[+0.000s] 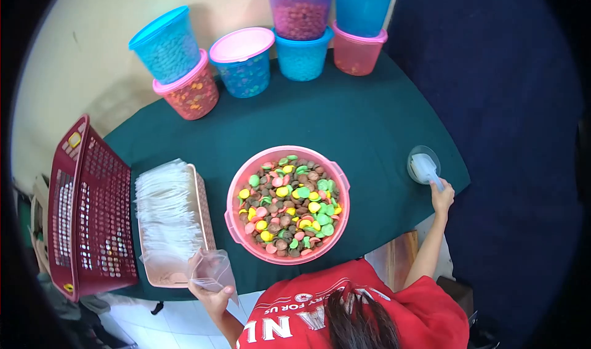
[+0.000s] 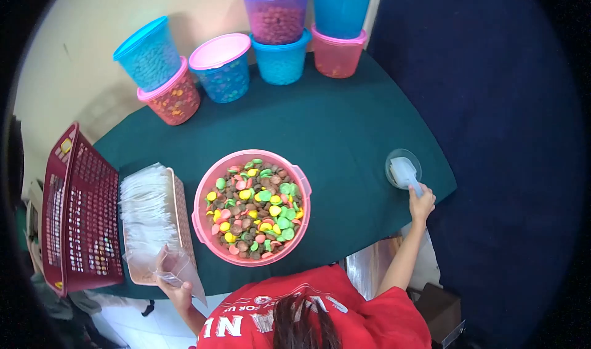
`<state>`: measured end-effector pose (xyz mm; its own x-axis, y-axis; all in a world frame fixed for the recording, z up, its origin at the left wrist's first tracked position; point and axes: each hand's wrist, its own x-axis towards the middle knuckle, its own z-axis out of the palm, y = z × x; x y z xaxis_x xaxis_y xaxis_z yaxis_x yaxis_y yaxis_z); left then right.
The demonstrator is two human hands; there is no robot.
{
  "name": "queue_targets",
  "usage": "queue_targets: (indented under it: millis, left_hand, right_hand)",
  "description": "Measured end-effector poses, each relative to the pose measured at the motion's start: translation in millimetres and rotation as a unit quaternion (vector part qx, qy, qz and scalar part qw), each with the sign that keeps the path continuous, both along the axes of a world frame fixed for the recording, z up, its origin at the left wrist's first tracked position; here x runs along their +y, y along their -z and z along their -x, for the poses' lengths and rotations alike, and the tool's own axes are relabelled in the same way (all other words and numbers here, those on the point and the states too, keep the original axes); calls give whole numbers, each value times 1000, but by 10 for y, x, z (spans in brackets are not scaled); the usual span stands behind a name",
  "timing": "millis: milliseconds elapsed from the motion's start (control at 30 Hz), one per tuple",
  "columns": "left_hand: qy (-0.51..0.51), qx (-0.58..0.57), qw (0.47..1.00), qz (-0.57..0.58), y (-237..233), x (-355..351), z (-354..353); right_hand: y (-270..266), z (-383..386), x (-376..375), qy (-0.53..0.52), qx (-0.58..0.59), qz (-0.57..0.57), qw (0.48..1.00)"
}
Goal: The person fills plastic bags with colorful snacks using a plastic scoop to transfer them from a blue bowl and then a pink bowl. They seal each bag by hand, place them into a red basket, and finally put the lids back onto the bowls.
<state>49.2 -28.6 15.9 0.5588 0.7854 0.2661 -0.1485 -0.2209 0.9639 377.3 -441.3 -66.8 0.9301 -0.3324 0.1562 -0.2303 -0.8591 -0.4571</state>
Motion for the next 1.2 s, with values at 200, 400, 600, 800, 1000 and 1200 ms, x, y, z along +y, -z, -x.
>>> queue_targets:
  millis: [200, 400, 600, 800, 1000, 1200]
  left_hand:
    - [52, 21, 996, -63, -5, 5, -103]
    - [146, 100, 981, -81, -41, 36, -175]
    - [158, 107, 978, -86, -56, 21, -206]
    - [163, 114, 975, -94, -26, 13, -179]
    - [182, 111, 971, -111, -18, -24, -156]
    - [213, 112, 958, -158, -80, -46, -214]
  right_hand:
    - [55, -102, 21, -44, -131, 23, 990]
    - [-590, -4, 462, -113, -244, -263, 926]
    - [-1149, 247, 1179, -276, -265, -595, 706]
    - [-1532, 828, 2081, -422, -138, -605, 661]
    - [-1609, 935, 2289, -588, -71, -235, 771]
    - [-1531, 1085, 2328, -621, -91, -137, 766]
